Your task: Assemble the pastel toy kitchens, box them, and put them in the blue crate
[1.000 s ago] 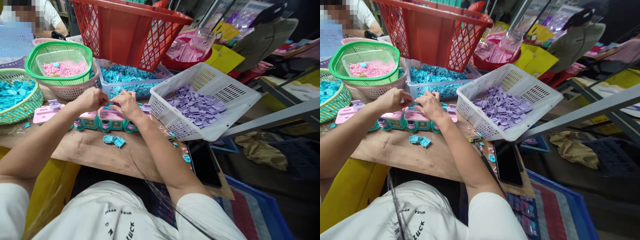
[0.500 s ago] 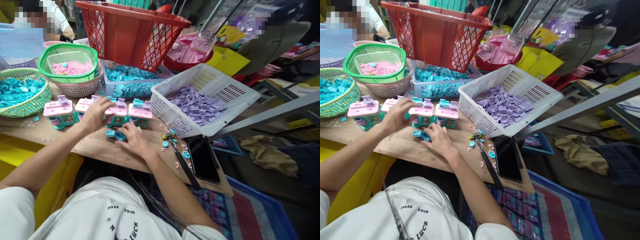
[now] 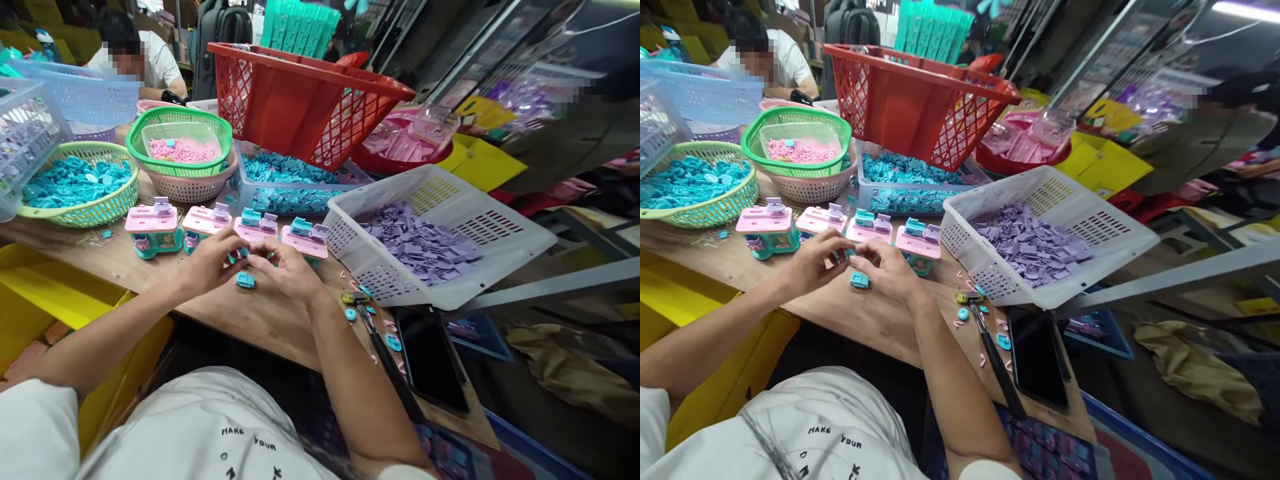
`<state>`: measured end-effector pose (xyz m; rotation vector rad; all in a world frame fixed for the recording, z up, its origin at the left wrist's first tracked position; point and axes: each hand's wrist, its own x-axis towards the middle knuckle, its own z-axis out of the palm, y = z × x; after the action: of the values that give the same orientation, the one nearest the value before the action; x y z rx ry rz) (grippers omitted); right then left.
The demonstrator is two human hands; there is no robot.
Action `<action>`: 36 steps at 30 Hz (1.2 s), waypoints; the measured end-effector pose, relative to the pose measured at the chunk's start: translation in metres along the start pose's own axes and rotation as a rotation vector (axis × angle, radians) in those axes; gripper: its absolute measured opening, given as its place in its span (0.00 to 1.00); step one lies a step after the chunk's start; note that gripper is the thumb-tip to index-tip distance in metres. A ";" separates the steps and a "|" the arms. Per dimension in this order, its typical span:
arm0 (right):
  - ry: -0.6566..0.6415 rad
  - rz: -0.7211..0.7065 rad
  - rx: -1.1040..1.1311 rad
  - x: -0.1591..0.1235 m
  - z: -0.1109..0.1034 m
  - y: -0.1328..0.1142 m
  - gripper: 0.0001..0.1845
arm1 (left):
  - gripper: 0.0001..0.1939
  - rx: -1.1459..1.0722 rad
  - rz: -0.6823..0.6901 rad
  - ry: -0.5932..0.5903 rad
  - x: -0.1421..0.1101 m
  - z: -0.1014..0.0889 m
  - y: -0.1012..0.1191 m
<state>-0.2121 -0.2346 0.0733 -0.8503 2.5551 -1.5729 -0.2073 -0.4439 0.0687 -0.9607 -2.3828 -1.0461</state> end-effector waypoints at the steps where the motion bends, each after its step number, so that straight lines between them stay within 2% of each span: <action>1: 0.013 -0.055 0.000 0.010 0.002 -0.005 0.14 | 0.10 -0.066 -0.087 0.042 0.002 -0.010 -0.002; 4: 0.046 -0.235 -0.122 0.049 0.011 -0.015 0.16 | 0.15 -0.217 -0.373 0.149 0.012 -0.040 -0.016; 6: 0.044 -0.278 -0.258 0.082 0.018 -0.020 0.13 | 0.18 -0.204 -0.506 0.172 0.021 -0.058 -0.030; 8: 0.025 -0.231 -0.384 0.114 0.025 -0.023 0.12 | 0.18 -0.059 -0.534 0.170 0.032 -0.073 -0.047; 10: -0.023 -0.137 -0.485 0.141 0.031 -0.024 0.12 | 0.17 0.146 -0.491 0.134 0.043 -0.082 -0.065; 13: -0.104 -0.027 -0.577 0.162 0.035 -0.021 0.12 | 0.14 0.386 -0.431 -0.025 0.058 -0.088 -0.088; 16: -0.137 -0.020 -0.586 0.167 0.035 -0.015 0.14 | 0.14 0.479 -0.416 -0.185 0.068 -0.087 -0.100; 18: -0.130 -0.044 -0.585 0.166 0.036 -0.010 0.16 | 0.14 0.492 -0.414 -0.220 0.071 -0.086 -0.103; 24: -0.029 -0.121 -0.630 0.161 0.043 0.001 0.16 | 0.08 0.377 -0.456 -0.190 0.071 -0.090 -0.108; 30: -0.060 -0.118 -0.500 0.161 0.043 0.008 0.14 | 0.07 0.253 -0.556 -0.189 0.076 -0.092 -0.114; 36: -0.033 -0.105 -0.601 0.158 0.046 0.012 0.14 | 0.08 0.206 -0.512 -0.220 0.077 -0.091 -0.119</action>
<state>-0.3387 -0.3407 0.0810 -1.0421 3.0399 -0.7788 -0.3408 -0.5368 0.1117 -0.4157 -2.9421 -0.8604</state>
